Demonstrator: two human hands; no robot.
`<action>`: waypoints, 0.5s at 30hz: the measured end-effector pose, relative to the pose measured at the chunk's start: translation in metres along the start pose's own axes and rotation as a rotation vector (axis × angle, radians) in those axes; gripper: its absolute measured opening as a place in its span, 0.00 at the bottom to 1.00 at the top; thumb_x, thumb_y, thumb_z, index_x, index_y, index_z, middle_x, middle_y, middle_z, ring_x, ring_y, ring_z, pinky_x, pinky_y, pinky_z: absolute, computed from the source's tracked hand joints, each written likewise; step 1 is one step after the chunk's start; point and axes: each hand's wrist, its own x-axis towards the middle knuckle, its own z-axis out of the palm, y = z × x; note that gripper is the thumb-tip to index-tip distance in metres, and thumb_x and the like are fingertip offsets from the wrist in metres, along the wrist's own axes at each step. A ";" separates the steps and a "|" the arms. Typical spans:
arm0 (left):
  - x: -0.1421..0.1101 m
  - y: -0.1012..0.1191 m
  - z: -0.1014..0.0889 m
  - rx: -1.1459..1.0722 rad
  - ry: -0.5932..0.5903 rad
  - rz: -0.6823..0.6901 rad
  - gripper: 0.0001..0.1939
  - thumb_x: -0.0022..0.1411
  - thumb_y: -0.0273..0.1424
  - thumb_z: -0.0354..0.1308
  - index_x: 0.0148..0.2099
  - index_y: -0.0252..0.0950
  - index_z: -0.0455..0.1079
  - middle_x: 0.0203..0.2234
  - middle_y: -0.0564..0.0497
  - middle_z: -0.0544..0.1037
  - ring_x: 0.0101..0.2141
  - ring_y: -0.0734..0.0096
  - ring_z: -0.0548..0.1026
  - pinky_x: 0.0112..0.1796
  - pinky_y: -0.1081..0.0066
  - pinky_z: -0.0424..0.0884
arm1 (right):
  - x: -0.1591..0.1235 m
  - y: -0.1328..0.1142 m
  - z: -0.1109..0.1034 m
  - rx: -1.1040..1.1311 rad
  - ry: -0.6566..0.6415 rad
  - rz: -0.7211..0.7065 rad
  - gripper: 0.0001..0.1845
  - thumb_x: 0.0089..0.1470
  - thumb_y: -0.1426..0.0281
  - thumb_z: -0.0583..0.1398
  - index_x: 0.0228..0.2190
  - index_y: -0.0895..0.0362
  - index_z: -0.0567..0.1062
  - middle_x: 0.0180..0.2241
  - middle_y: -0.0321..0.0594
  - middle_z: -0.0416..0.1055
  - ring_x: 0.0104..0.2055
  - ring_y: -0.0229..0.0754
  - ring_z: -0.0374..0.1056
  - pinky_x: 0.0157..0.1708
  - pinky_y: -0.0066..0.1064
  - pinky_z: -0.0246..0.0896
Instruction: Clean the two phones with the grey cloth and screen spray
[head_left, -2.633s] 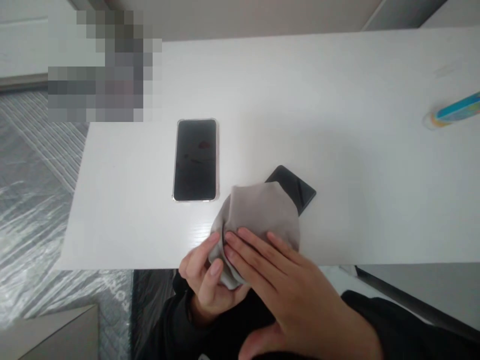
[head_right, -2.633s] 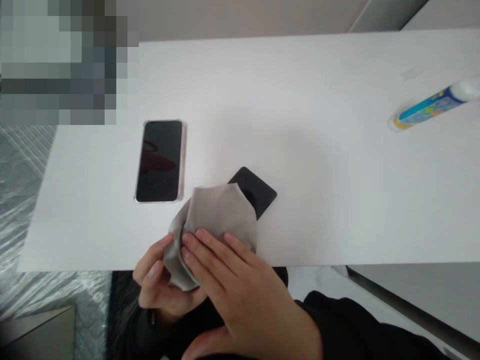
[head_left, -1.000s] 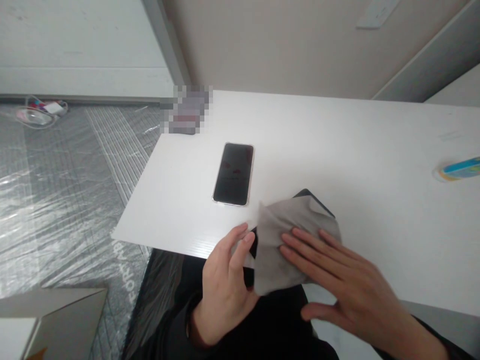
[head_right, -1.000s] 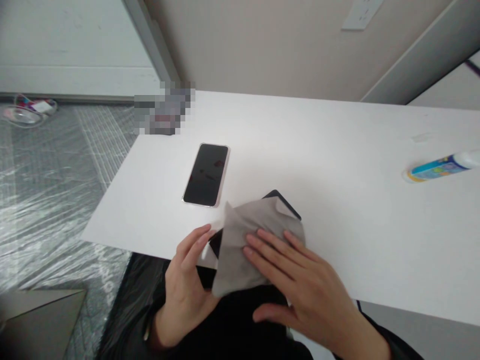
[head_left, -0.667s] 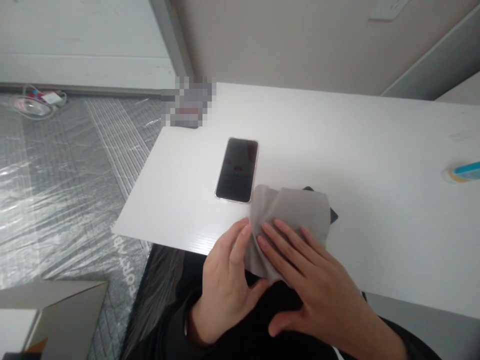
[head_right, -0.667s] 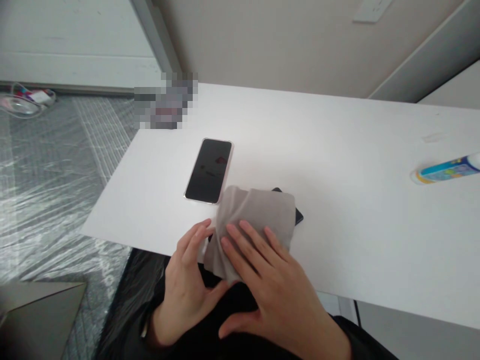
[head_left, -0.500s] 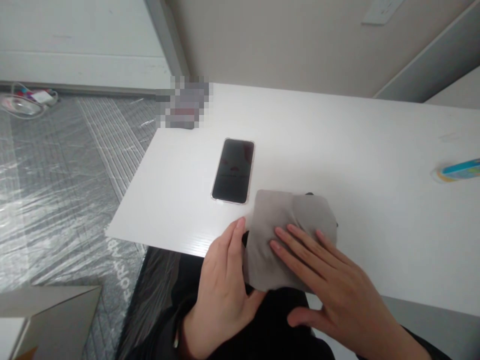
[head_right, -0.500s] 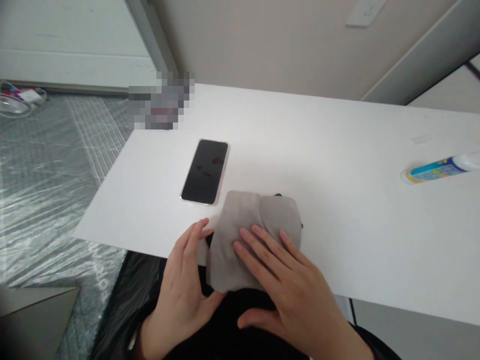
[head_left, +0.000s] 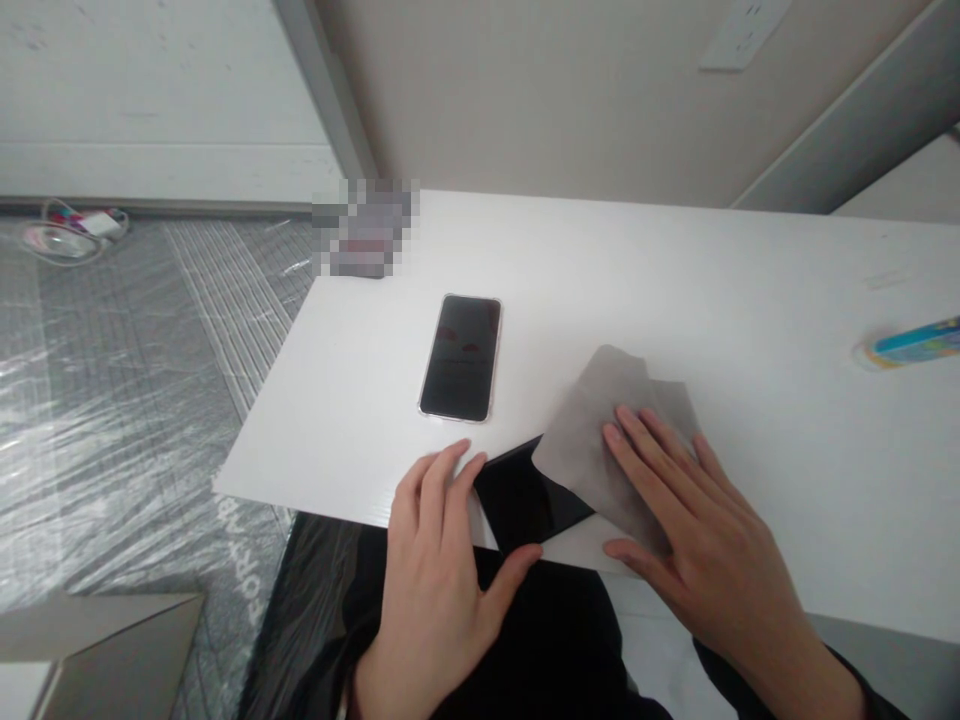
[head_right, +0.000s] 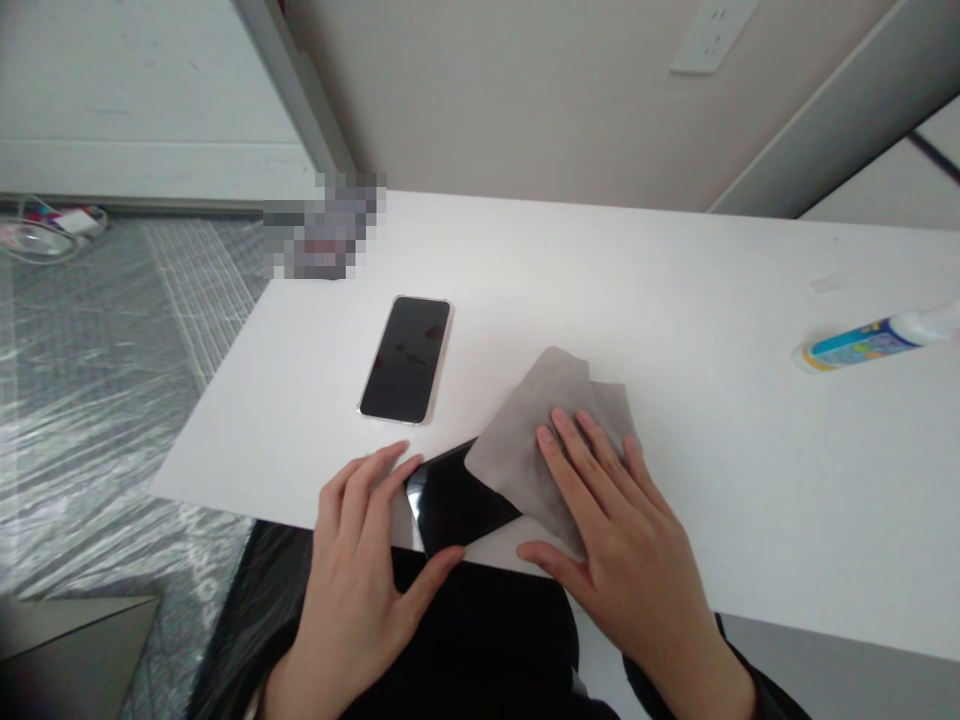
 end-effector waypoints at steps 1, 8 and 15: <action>0.000 0.001 0.000 -0.025 -0.002 -0.007 0.31 0.67 0.42 0.62 0.65 0.32 0.60 0.60 0.36 0.69 0.59 0.45 0.65 0.59 0.46 0.69 | 0.000 0.000 0.000 0.000 0.000 0.002 0.40 0.72 0.49 0.44 0.72 0.63 0.51 0.70 0.55 0.58 0.73 0.61 0.52 0.68 0.57 0.49; 0.005 0.006 0.007 -0.319 0.073 -0.002 0.17 0.68 0.29 0.59 0.57 0.39 0.64 0.44 0.47 0.80 0.44 0.63 0.80 0.46 0.65 0.80 | 0.011 -0.009 -0.002 0.088 0.094 0.067 0.48 0.68 0.43 0.45 0.74 0.62 0.41 0.73 0.58 0.47 0.76 0.62 0.41 0.69 0.61 0.47; 0.006 0.002 0.018 -0.337 0.110 0.116 0.09 0.71 0.28 0.49 0.43 0.41 0.71 0.32 0.53 0.82 0.31 0.69 0.81 0.35 0.72 0.81 | 0.022 -0.054 -0.010 0.126 0.106 -0.312 0.43 0.69 0.42 0.45 0.69 0.60 0.60 0.72 0.38 0.54 0.77 0.49 0.32 0.75 0.45 0.27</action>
